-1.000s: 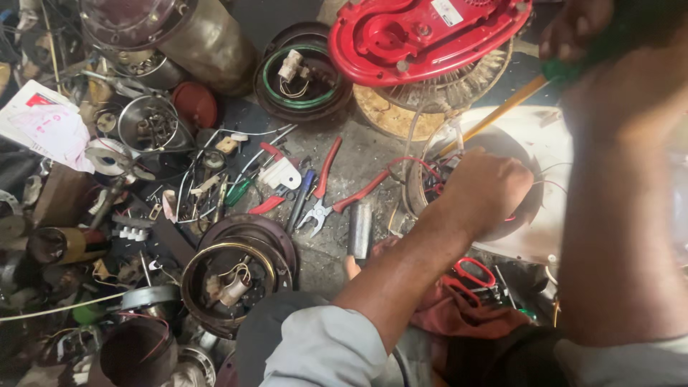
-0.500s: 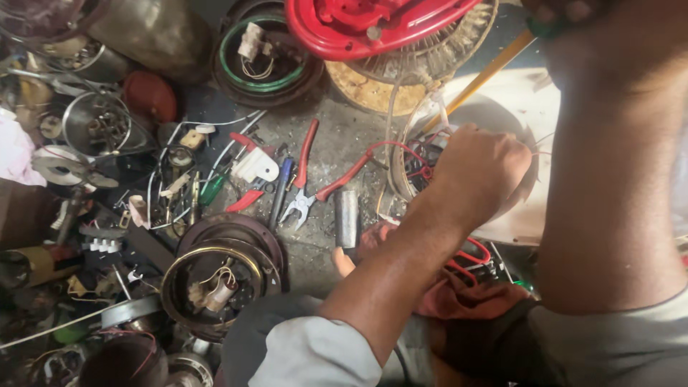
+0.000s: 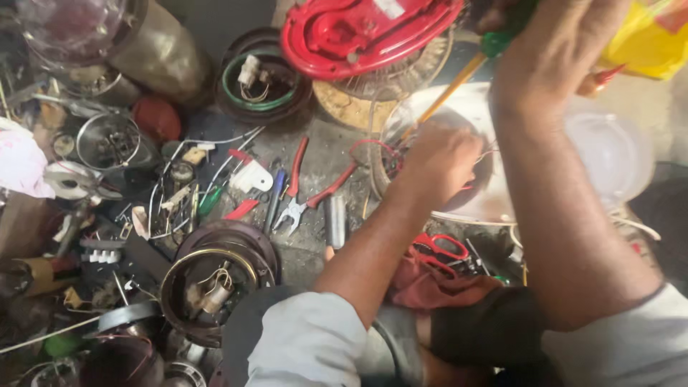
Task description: The person repairs an appliance by using a screwdriver and pliers to manipulate internal wiring and components.
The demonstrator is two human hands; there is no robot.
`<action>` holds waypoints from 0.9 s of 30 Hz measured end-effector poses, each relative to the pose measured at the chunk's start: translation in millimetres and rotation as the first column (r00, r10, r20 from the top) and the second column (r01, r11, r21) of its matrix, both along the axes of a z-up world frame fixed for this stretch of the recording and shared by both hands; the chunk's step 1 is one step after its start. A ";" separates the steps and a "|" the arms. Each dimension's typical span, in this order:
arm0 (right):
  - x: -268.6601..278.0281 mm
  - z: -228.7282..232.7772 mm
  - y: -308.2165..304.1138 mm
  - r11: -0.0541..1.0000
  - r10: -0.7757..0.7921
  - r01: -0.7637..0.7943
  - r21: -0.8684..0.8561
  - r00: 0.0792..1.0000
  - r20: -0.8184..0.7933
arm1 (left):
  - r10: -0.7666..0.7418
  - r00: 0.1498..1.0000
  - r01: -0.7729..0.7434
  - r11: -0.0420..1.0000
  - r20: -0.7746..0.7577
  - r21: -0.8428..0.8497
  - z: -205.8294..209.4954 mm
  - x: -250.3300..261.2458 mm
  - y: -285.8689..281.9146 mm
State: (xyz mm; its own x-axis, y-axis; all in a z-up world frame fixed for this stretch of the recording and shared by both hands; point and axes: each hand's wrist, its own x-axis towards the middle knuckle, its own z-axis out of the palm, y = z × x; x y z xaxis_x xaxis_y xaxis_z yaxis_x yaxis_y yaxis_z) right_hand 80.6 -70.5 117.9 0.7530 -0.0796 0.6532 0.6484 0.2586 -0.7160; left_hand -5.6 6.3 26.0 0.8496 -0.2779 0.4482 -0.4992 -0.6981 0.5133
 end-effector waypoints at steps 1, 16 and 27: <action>0.7 11.3 -3.4 1.000 0.005 -0.005 -0.029 1.000 -0.002 | 0.031 0.999 -0.031 0.998 0.010 0.054 12.5 -2.6 5.2; -233.7 58.7 -93.6 -0.012 0.531 -0.619 -0.786 0.662 -0.529 | 0.573 0.808 -0.587 0.764 -0.136 -0.270 16.8 -90.0 114.6; -233.8 -132.5 -38.3 0.302 0.130 -0.262 -0.917 0.964 -0.232 | 0.371 0.886 -0.458 0.594 -0.280 -0.662 18.5 -66.7 102.9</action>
